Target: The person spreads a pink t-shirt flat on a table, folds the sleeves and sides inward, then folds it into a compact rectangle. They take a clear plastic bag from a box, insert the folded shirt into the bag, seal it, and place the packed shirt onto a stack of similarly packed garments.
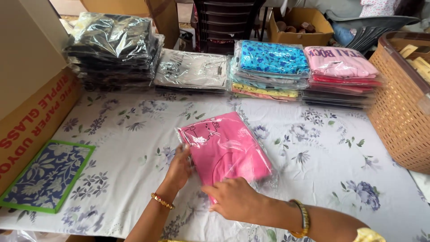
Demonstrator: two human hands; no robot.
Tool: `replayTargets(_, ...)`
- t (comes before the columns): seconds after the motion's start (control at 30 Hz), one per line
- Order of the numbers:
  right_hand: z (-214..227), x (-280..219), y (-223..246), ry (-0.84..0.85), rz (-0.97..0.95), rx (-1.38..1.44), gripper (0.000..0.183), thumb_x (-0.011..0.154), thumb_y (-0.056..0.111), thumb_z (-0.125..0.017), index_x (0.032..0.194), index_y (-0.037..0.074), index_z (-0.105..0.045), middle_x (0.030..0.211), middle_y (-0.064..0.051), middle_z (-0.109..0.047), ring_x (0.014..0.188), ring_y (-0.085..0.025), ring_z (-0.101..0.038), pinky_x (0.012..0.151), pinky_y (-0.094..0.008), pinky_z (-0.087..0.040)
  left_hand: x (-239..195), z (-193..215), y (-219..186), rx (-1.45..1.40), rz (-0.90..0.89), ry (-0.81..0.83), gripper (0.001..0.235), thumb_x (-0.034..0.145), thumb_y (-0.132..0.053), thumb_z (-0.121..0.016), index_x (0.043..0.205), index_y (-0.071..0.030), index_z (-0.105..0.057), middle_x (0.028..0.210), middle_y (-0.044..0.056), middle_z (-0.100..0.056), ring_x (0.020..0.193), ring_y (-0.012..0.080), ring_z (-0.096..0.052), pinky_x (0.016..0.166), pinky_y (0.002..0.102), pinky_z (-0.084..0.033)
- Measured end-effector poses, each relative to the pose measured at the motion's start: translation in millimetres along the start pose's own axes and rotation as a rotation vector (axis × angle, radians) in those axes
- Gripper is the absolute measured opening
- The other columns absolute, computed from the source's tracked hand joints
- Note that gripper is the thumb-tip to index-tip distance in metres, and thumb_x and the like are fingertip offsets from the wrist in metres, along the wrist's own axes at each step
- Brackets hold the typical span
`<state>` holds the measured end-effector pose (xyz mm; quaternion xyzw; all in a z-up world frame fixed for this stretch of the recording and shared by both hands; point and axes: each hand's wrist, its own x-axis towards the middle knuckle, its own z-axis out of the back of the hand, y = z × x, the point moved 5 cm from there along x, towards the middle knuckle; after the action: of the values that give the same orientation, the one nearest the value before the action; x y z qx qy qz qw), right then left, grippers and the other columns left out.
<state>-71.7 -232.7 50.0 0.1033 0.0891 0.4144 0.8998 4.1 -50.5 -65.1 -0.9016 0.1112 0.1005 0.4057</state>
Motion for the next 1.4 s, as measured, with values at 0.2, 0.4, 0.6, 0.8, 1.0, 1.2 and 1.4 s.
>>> replayTargets(0.2, 13, -20, -132, 0.040, -0.505, 0.155, 0.037, 0.091, 0.031, -0.066, 0.128, 0.030, -0.070, 0.084, -0.006, -0.076, 0.078, -0.025, -0.075, 0.075, -0.037, -0.062, -6, 10, -7, 0.316, -0.136, -0.125, 0.099, 0.083, 0.003, -0.062, 0.160, -0.026, -0.006, 0.131, 0.018, -0.060, 0.101, 0.0210, -0.066, 0.084, 0.035, -0.057)
replayTargets(0.4, -2, -58, -218, -0.265, -0.204, 0.140, 0.040, 0.086, 0.003, -0.065, 0.122, 0.019, -0.071, 0.119, -0.003, -0.075, 0.111, -0.023, -0.069, 0.095, -0.036, -0.055, -5, 4, -53, 1.087, -0.501, -0.396, 0.085, 0.076, 0.013, -0.059, 0.152, -0.017, -0.036, 0.134, 0.016, -0.053, 0.105, 0.0259, -0.063, 0.082, 0.038, -0.059)
replayTargets(0.6, -10, -92, -155, -0.359, 0.095, 0.074, 0.057, 0.076, 0.000, -0.072, 0.131, 0.017, -0.067, 0.145, -0.008, -0.055, 0.130, -0.030, -0.053, 0.107, -0.044, -0.046, -88, -39, -35, 1.806, -0.823, 0.374, 0.062, 0.074, 0.011, -0.059, 0.128, -0.020, -0.068, 0.148, 0.010, -0.055, 0.137, 0.0321, -0.049, 0.115, 0.049, -0.037)
replayTargets(0.8, -14, -93, -132, -0.370, 0.268, 0.071, 0.046, 0.074, 0.010, -0.078, 0.119, 0.020, -0.072, 0.144, -0.005, -0.057, 0.133, -0.027, -0.053, 0.108, -0.042, -0.043, -137, -53, -31, 1.730, -0.610, 0.587, 0.064, 0.066, -0.003, -0.069, 0.128, -0.015, -0.068, 0.150, 0.016, -0.050, 0.142, 0.0356, -0.039, 0.116, 0.058, -0.028)
replayTargets(1.0, -21, -99, -136, -0.478, 0.396, 0.102, 0.019, 0.082, 0.016, -0.077, 0.101, 0.013, -0.074, 0.125, -0.006, -0.071, 0.126, -0.024, -0.061, 0.105, -0.042, -0.048, -139, -32, -18, 1.720, -0.937, 0.489, 0.037, 0.076, -0.008, -0.071, 0.112, -0.013, -0.073, 0.133, 0.007, -0.064, 0.130, 0.0279, -0.056, 0.117, 0.053, -0.038)
replayTargets(1.2, -41, -103, -143, -0.401, 0.182, 0.407, 0.012, 0.093, 0.012, -0.071, 0.103, 0.011, -0.075, 0.120, -0.004, -0.077, 0.124, -0.022, -0.069, 0.104, -0.039, -0.053, -141, -32, -25, 1.570, -0.665, 0.352, 0.026, 0.078, -0.004, -0.070, 0.103, -0.011, -0.073, 0.114, 0.004, -0.069, 0.115, 0.0271, -0.062, 0.103, 0.042, -0.052)
replayTargets(1.4, -28, -99, -95, -0.412, 0.269, 0.079, 0.066, 0.066, 0.037, -0.081, 0.123, 0.009, -0.065, 0.141, -0.015, -0.057, 0.129, -0.036, -0.054, 0.106, -0.048, -0.040, -156, -59, -24, 1.682, -0.992, 0.380, 0.034, 0.065, -0.009, -0.074, 0.099, -0.007, -0.071, 0.109, 0.010, -0.066, 0.108, 0.0318, -0.059, 0.103, 0.053, -0.045)
